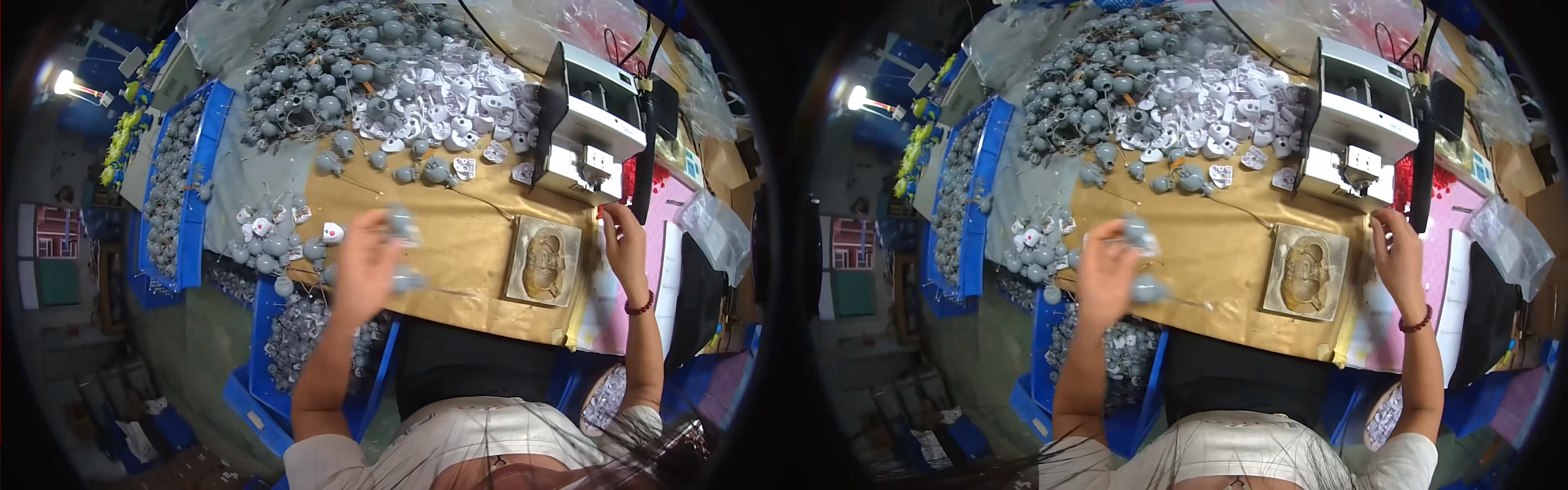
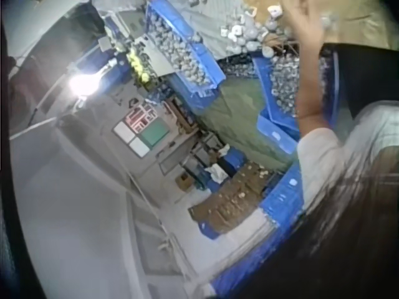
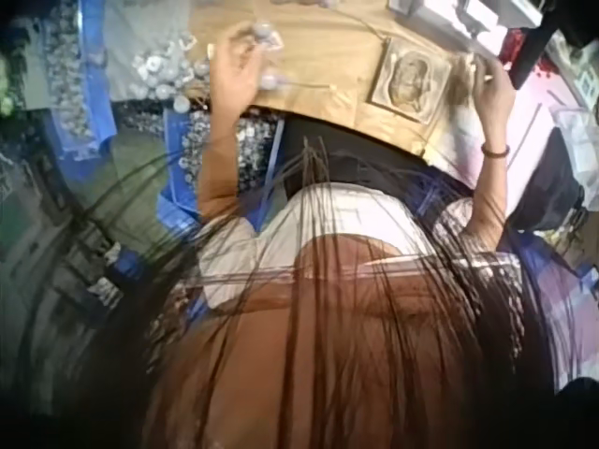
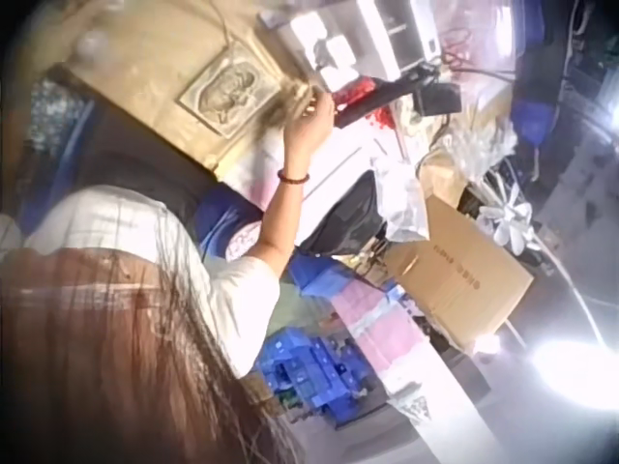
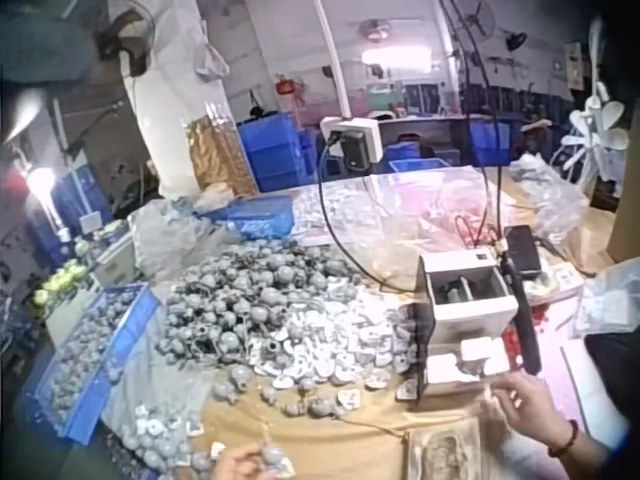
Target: Assembling small plastic toy components by joining spherical halves and using an electric screwdriver to secure them.
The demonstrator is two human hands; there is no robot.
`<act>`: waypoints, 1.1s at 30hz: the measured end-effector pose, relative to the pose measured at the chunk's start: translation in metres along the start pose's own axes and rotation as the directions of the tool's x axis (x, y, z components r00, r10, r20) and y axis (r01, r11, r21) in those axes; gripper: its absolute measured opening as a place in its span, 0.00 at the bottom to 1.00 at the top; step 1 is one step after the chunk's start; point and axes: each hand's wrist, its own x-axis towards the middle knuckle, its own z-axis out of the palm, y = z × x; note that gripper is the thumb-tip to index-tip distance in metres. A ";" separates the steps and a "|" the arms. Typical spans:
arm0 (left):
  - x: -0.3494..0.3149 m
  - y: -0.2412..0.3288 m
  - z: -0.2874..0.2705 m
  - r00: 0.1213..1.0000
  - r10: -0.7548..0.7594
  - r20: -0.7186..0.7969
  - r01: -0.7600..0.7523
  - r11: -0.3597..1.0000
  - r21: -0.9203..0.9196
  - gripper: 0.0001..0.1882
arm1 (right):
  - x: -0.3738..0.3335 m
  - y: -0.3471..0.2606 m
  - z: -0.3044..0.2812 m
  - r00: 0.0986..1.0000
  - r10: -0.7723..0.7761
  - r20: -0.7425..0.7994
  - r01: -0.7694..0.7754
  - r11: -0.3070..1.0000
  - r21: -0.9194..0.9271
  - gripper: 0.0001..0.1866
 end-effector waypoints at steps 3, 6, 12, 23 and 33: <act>0.007 0.005 -0.082 0.986 0.085 -0.146 0.008 0.840 0.542 0.19 | -0.001 0.012 -0.004 0.991 -0.119 -0.058 0.084 0.905 -0.416 0.14; 0.016 -0.005 -0.138 0.961 0.254 -0.113 0.032 0.301 0.953 0.18 | -0.001 0.031 0.002 0.987 -0.156 -0.041 0.105 0.818 -0.566 0.16; 0.041 0.000 -0.067 0.909 0.412 0.061 -0.204 0.314 0.927 0.14 | 0.010 0.042 0.003 0.987 -0.160 -0.008 0.120 0.776 -0.620 0.17; 0.141 -0.043 0.146 0.782 0.425 0.455 -0.600 0.318 0.734 0.13 | 0.019 0.030 0.012 0.954 -0.292 -0.062 0.225 0.840 -0.494 0.10; 0.032 -0.025 0.106 0.726 0.346 0.594 -0.676 0.519 0.524 0.08 | 0.020 0.019 -0.004 0.970 -0.230 -0.077 0.174 0.881 -0.441 0.16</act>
